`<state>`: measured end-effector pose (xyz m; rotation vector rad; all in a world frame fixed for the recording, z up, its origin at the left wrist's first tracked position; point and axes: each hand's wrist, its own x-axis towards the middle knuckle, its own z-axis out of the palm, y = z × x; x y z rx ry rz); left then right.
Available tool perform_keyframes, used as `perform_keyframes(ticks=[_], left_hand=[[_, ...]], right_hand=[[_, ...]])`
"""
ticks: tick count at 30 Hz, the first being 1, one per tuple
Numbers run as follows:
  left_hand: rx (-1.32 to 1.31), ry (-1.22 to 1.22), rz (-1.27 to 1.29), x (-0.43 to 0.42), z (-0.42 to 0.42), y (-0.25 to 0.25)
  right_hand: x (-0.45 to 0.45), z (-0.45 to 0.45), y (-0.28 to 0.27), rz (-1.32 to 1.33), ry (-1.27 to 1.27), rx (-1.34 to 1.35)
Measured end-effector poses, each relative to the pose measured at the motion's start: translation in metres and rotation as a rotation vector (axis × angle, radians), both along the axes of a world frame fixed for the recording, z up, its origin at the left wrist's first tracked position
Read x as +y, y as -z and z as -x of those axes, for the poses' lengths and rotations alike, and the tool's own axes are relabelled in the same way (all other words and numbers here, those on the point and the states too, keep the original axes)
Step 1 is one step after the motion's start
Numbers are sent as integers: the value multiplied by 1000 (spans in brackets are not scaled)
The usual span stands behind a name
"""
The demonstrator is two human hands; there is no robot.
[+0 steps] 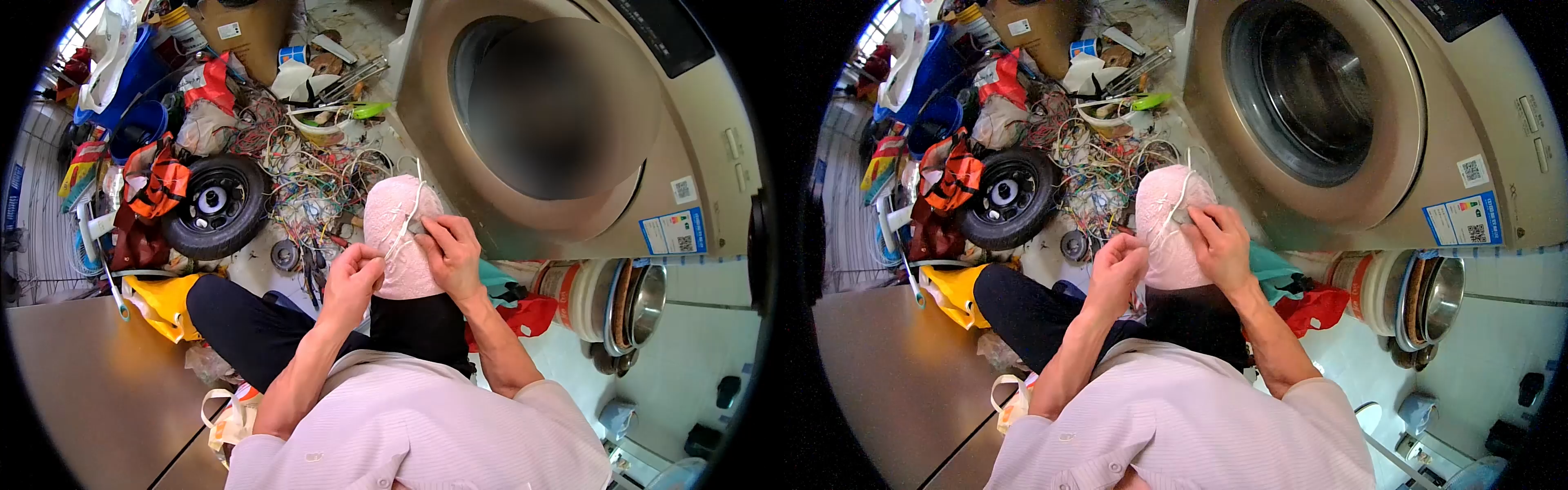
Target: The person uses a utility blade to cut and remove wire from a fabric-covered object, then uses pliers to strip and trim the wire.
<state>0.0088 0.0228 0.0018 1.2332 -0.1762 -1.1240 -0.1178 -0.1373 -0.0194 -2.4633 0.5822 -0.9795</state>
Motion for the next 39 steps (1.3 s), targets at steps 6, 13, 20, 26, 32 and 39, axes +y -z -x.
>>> perform_keyframes(ticks=[6, 13, 20, 26, 32, 39], left_hand=[[-17, -2, 22, 8, 2, 8], [-246, 198, -151, -15, -12, -14], [-836, 208, -254, -33, -9, -6], [-943, 220, -263, -35, -10, -6], [-702, 238, -261, -18, -14, -9], [-448, 229, -135, -6, -14, 4]], right_hand=[[6, 0, -4, 8, -4, 12], [6, 1, -7, 15, -9, 36], [2, 1, -15, 39, -45, 50], [2, -3, -17, 54, -90, 81], [2, -2, -8, 65, -59, 55], [7, -2, -9, 71, -55, 19]])
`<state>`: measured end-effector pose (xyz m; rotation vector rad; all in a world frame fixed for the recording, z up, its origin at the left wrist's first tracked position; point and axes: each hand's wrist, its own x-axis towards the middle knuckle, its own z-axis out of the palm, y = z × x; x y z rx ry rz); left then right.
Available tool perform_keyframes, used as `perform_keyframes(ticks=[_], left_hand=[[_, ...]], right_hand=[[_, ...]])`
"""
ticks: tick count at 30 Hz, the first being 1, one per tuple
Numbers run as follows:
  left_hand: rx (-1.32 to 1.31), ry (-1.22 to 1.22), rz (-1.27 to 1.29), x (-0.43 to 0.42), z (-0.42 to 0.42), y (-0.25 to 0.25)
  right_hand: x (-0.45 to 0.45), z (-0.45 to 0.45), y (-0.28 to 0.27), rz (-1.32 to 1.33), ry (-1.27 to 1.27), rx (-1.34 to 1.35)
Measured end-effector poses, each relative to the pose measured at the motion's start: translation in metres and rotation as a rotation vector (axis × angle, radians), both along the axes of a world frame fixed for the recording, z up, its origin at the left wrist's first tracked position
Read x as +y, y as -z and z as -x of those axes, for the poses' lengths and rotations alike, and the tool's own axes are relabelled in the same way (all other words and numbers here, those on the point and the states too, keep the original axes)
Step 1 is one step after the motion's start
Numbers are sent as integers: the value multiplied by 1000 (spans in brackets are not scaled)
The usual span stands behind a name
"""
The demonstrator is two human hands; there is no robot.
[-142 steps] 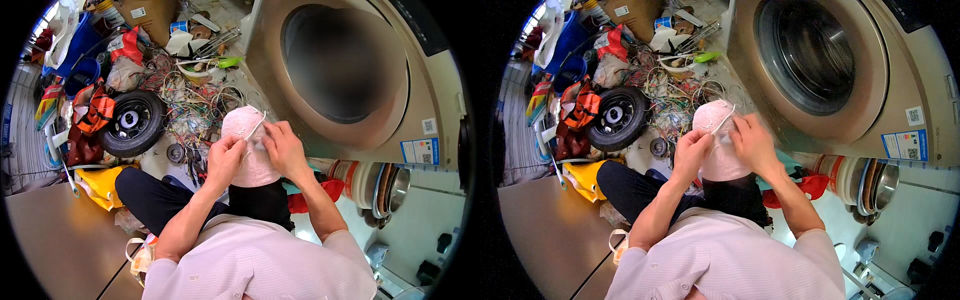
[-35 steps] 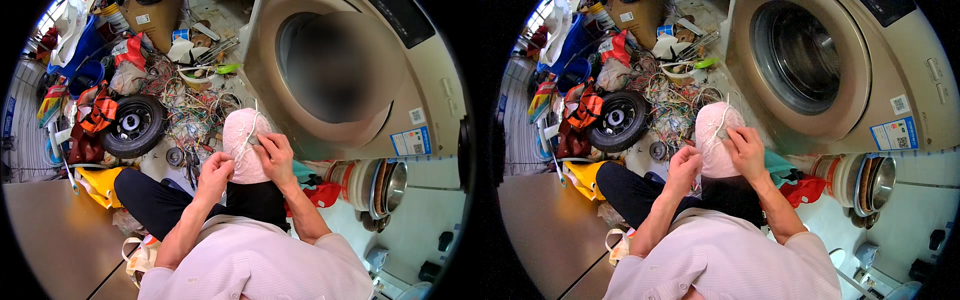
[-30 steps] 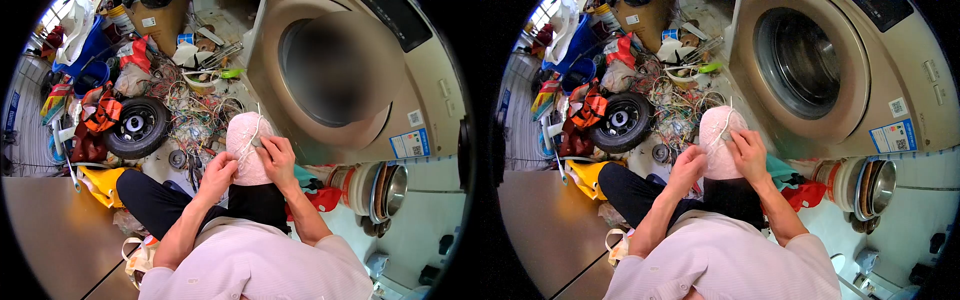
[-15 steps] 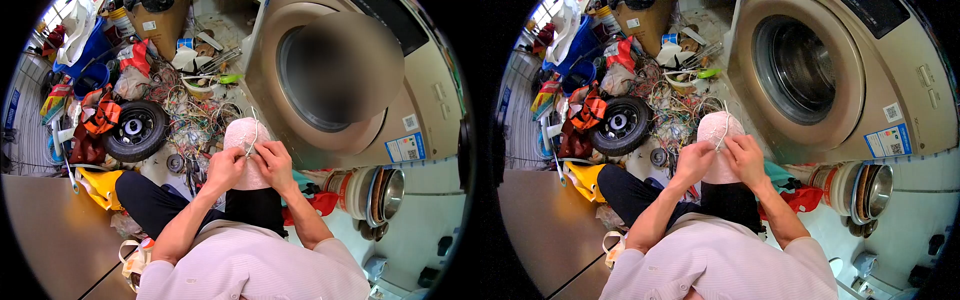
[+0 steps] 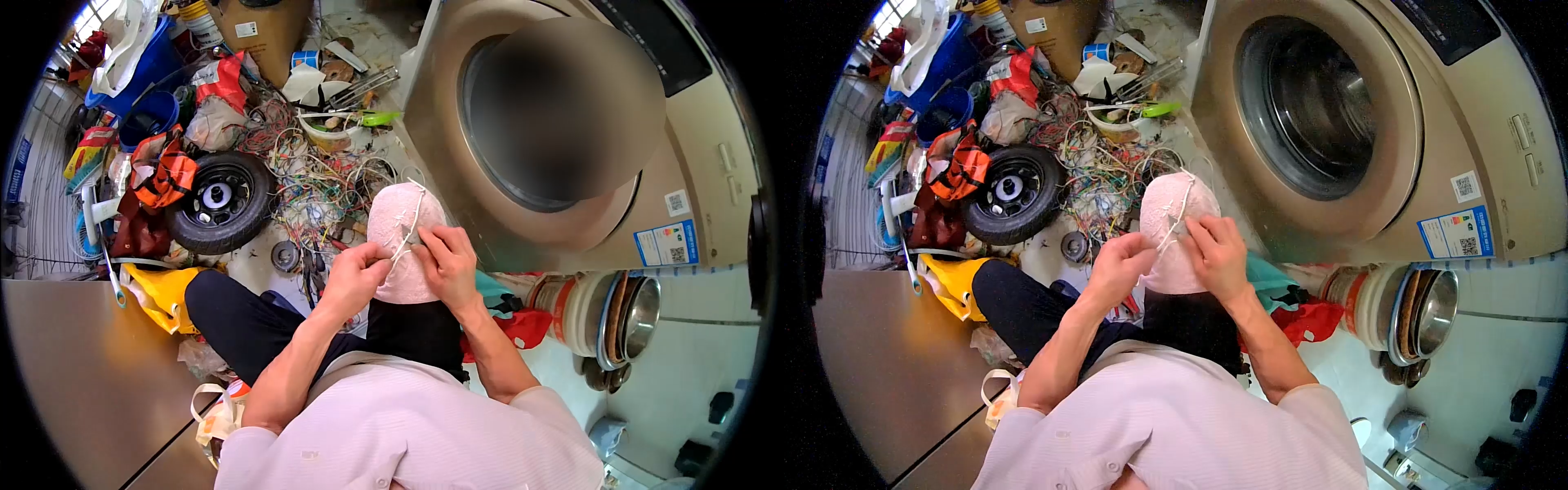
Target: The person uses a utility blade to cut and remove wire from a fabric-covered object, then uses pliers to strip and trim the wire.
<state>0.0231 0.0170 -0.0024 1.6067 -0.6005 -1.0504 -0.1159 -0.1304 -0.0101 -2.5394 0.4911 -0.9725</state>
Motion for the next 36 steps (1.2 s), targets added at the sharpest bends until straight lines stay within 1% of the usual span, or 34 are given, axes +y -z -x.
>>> perform_keyframes(ticks=[1, 3, 4, 6, 7, 9, 13, 16, 19, 21, 24, 27, 31, 33, 34, 36], left_hand=[[2, 1, -2, 3, 1, 0], [123, -2, 42, 5, 0, -1], [127, -1, 37, 8, 3, -1], [299, -96, 84, 9, 7, -2], [301, -94, 79, 10, 6, -4], [389, -43, -4, 10, -1, -9], [413, -62, -11, 2, 1, -9], [370, -57, 33, -8, 2, -6], [435, -66, 28, -16, 2, -2], [611, -85, 60, -18, 0, 0], [688, -90, 38, -22, -4, 4], [717, -36, 41, -21, -11, 9], [747, -53, -27, -15, -13, 5], [787, -73, 12, -16, -13, 5], [785, -75, 15, -17, -13, 6], [702, -78, 28, -19, -13, 11]], right_hand=[[1, 1, 0, -2, 1, 2], [1, 1, 0, 8, -7, 8], [3, 2, 0, 3, -6, 11], [3, 2, -2, -3, -14, 7], [3, 3, -1, -8, -11, 8], [-2, 2, 0, -26, -37, 3], [-13, 3, -1, -84, -78, 15], [-14, 5, -4, -119, -139, 40], [-13, 6, -9, -110, -190, 48], [-14, 6, -9, -103, -196, 59], [-16, 5, -7, -117, -203, 53], [-19, 4, -3, -122, -214, 64], [-16, 3, 0, -102, -166, 47], [-15, 2, 0, -142, -115, 27], [-16, 2, -1, -140, -117, 25], [-18, 5, -2, -183, -165, 22]])
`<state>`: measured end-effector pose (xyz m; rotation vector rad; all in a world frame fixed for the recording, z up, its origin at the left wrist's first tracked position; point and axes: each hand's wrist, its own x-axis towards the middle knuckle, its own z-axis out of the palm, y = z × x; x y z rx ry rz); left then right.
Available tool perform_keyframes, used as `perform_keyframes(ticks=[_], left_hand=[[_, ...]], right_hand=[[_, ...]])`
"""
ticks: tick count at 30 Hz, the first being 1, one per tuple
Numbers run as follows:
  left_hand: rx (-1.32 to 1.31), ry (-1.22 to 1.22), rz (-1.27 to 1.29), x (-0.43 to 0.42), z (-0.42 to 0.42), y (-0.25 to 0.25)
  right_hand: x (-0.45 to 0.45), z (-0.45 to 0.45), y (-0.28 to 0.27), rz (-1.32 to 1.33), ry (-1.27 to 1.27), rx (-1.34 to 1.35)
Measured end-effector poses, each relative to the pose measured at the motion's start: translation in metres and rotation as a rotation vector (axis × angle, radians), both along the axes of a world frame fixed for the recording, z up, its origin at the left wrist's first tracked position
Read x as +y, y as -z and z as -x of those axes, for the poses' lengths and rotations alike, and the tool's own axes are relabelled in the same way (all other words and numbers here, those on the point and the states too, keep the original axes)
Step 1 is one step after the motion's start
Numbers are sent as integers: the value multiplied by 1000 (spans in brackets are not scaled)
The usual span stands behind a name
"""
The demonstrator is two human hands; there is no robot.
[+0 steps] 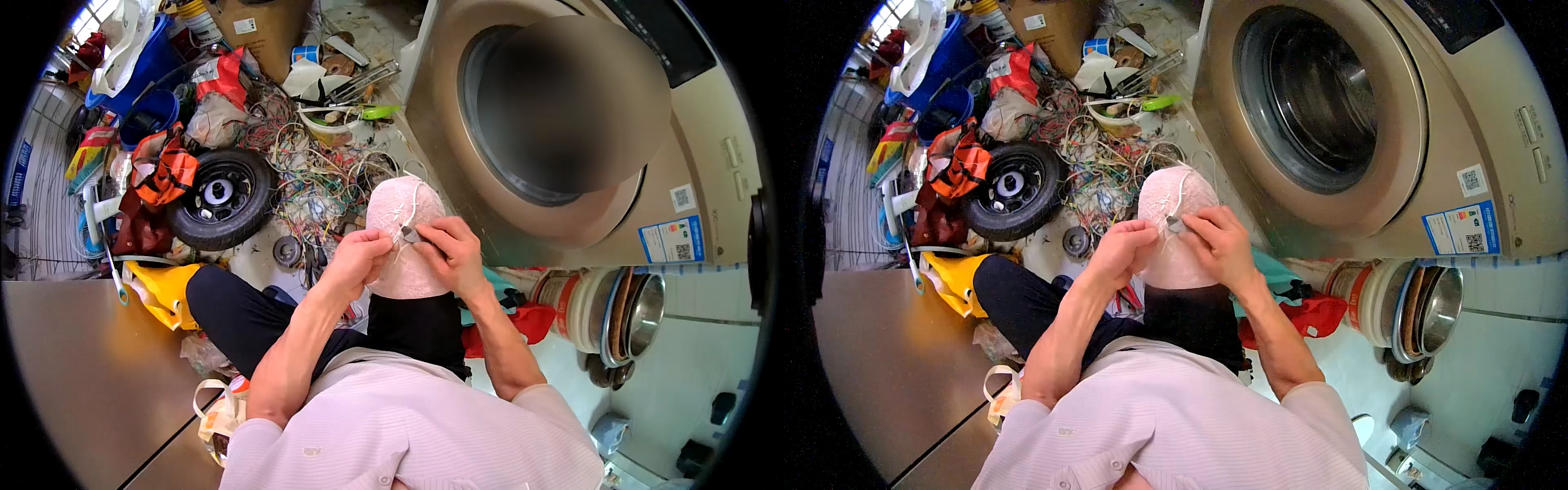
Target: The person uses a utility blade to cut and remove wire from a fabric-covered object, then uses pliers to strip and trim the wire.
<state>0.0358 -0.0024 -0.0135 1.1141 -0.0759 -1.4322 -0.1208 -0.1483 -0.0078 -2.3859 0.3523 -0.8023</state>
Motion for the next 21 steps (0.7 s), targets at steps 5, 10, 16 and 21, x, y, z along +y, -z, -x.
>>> perform_keyframes(ticks=[5, 10, 16, 21], left_hand=[[11, 26, 24, -5, -2, 2], [-29, 50, -17, -9, -3, 2], [-61, 59, -7, -11, -2, 4], [-56, 52, -6, -13, -3, 5]], right_hand=[[-3, 2, -7, -20, -79, 14], [-6, 0, -8, 3, -107, 37], [-5, 0, -7, 47, -109, 42], [-9, -2, -6, 32, -135, 26]])
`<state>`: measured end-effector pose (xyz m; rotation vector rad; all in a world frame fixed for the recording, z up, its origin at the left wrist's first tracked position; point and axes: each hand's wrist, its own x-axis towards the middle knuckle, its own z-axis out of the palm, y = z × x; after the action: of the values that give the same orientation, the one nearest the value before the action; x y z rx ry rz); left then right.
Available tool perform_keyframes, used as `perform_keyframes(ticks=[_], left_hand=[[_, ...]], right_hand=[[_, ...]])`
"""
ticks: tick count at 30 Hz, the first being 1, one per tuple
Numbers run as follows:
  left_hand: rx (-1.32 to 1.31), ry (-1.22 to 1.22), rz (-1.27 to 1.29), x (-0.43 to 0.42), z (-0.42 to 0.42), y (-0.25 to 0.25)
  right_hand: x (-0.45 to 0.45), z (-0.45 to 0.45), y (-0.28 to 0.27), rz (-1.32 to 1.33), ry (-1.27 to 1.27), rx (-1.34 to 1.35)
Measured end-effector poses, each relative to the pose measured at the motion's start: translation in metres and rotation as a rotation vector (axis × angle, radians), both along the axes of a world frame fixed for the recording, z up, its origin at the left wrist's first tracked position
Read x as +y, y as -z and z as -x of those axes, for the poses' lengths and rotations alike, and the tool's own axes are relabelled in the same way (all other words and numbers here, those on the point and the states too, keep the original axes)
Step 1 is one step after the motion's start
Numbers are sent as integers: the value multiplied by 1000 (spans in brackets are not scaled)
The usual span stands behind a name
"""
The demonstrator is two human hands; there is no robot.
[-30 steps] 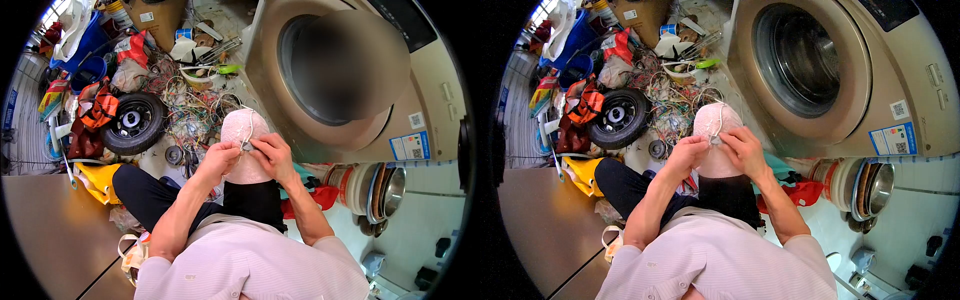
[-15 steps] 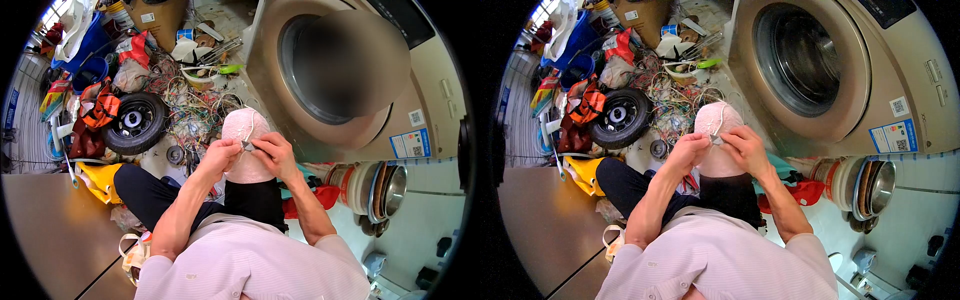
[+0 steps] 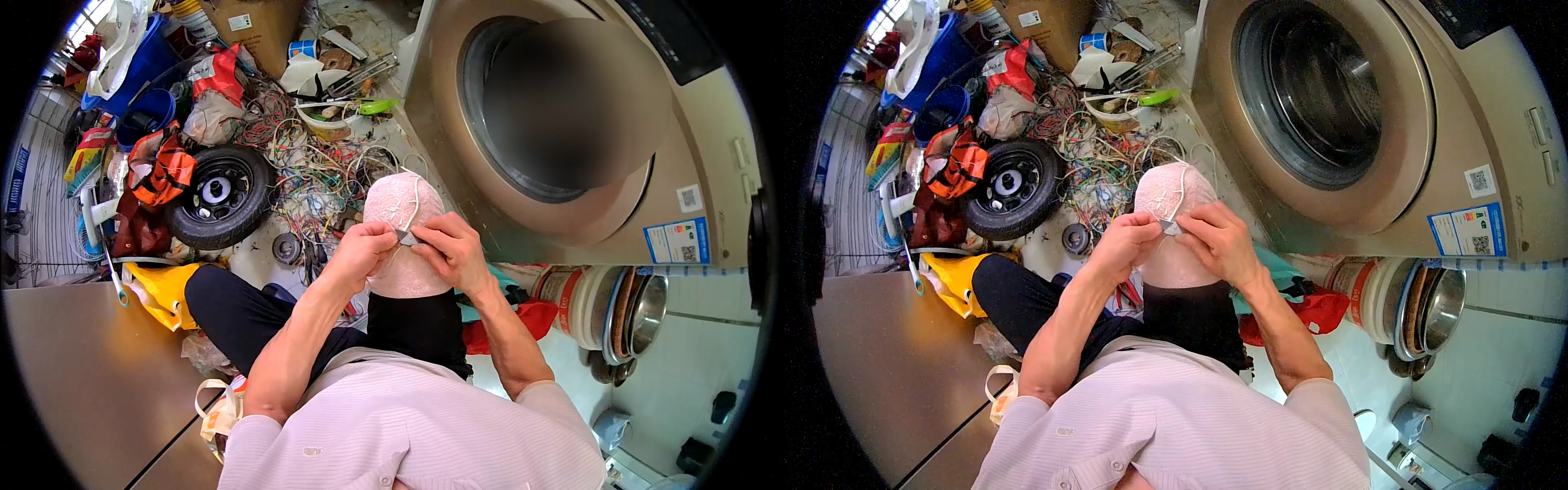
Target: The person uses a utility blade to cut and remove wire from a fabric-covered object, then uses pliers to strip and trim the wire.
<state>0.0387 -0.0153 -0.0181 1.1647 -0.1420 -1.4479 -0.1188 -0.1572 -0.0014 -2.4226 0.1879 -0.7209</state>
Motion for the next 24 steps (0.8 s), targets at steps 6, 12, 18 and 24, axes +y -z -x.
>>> perform_keyframes(ticks=[6, 12, 18, 24], left_hand=[[112, 66, 37, 3, -11, 5], [179, 71, 45, 14, -9, -5], [201, 21, 18, 27, -1, 0], [-71, 36, -37, 24, 10, -16]], right_hand=[[5, -2, 2, 18, 58, 1], [10, -1, 8, 21, 132, -21], [14, 0, 7, 99, 165, -38], [12, 3, 8, 108, 110, -60]])
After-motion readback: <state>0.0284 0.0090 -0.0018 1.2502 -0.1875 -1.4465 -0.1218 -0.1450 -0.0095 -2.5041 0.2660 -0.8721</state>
